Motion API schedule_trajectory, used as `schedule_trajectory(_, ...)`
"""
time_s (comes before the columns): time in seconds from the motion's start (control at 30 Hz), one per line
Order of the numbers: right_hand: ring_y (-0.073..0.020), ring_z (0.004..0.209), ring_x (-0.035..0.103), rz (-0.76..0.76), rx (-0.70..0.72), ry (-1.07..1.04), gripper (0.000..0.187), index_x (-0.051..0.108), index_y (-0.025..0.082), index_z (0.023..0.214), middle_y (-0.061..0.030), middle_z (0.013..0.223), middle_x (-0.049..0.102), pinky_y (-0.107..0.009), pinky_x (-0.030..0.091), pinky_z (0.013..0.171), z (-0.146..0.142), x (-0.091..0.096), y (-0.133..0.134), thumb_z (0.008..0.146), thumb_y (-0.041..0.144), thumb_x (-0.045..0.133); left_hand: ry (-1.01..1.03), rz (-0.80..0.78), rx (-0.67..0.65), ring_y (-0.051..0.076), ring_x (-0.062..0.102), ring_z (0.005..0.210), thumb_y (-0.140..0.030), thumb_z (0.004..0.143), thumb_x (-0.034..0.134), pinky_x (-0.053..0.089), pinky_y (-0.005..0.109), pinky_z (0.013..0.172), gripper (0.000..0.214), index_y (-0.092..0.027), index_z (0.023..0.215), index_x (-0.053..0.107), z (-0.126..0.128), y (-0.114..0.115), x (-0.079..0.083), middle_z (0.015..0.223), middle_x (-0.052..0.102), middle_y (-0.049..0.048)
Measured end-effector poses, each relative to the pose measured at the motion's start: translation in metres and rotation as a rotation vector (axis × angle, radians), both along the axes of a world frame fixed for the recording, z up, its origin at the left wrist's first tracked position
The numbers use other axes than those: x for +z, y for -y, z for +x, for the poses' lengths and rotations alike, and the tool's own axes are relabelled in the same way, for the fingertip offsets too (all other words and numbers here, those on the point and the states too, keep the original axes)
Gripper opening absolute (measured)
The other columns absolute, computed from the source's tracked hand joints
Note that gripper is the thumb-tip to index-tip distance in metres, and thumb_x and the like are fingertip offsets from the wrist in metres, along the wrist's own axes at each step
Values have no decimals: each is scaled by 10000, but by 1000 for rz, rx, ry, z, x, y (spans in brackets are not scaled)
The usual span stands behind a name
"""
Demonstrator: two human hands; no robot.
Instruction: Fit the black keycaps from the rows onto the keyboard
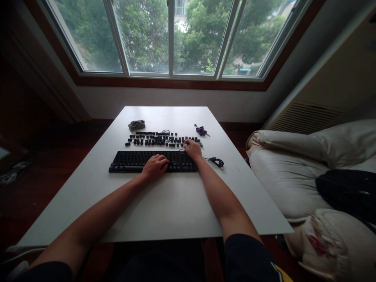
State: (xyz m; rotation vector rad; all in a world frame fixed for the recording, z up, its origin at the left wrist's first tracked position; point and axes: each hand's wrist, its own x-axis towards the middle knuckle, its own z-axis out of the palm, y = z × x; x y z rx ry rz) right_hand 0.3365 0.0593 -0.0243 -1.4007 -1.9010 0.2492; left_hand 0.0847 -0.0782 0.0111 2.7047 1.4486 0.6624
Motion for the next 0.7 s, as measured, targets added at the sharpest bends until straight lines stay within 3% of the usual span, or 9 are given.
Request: schedule_trajectory(0.7, -213, 769, 636, 21, 26, -11, 209, 692, 222, 981, -49, 922, 724, -329, 484, 799, 2, -3, -3, 872, 333, 551, 7, 6, -6, 225, 556, 986, -284, 970, 495, 435, 391, 892, 209, -230, 1025, 689, -1, 0, -1, 1052, 652, 70)
